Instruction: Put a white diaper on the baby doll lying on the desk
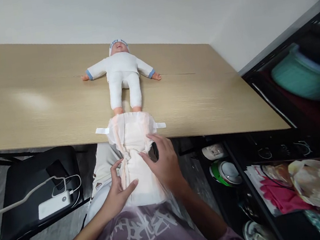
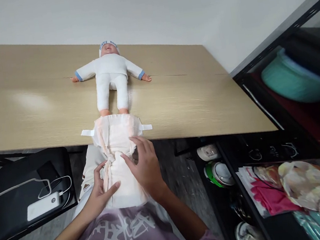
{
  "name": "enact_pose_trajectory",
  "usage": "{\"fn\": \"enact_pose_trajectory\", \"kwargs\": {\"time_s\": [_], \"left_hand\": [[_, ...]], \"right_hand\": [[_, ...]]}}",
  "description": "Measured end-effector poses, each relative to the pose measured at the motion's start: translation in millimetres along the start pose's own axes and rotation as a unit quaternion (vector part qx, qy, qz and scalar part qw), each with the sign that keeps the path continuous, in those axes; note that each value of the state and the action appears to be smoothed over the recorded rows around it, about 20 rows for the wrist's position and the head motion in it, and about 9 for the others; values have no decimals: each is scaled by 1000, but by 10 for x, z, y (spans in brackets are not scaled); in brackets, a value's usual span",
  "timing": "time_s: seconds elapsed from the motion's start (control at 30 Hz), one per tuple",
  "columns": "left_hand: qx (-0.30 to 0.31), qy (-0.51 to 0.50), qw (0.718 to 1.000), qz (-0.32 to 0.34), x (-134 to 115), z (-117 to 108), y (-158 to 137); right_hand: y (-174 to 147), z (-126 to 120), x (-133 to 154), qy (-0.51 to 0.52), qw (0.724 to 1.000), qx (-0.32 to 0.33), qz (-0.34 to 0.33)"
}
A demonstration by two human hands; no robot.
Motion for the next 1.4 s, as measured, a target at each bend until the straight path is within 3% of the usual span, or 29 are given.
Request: {"fn": "enact_pose_trajectory", "kwargs": {"time_s": [0.13,0.27,0.37,0.47,0.53,0.57,0.67,0.77,0.87,0.93,1.03,1.23,1.3,1.4], "left_hand": [[-6,49,998,24,-56,-45,-10],[37,257,965,38,-404,-485,39],[22,421,901,105,-959,-912,216],[-121,550,790,243,-1681,-1176,595],[-174,602,702,338,-2105,-1170,938],[-157,621,675,365,-2262,-1123,1138],[-16,662,644,382,-2538,-916,1707],[80,725,588,350,-2600,-709,2064],[127,785,507,332,-2548,-525,2224],[147,794,474,352,-2515,-427,2271],[168,774,455,407,-2499,-327,2334],[171,728,473,467,-2622,-208,2472],[179,706,494,476,-2755,-182,2472],[197,632,553,506,-3067,-182,2428]], "right_hand": [[392,371,113,-19,988,133,-75],[567,639,24,-57,973,211,-71],[578,674,-40,-62,974,207,-72],[581,665,-55,-55,978,187,-74],[596,667,-52,-53,980,174,-76],[607,668,-50,-52,982,167,-78],[644,658,-61,-51,985,144,-84],[669,630,-94,-34,985,143,-96],[671,606,-113,-10,981,159,-111],[668,594,-115,-3,981,164,-108],[667,590,-108,2,981,169,-94],[714,595,-151,-9,976,202,-85],[754,597,-167,-24,971,224,-84],[847,614,-176,-56,960,261,-79]]}}
Point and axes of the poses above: each hand's wrist, its own y-axis towards the middle knuckle, its own z-axis out of the palm, x = y × z, the point moved 4 cm from there along y, towards the middle knuckle, and after that the axes turned 11 degrees about y, right-handed, at the moved point
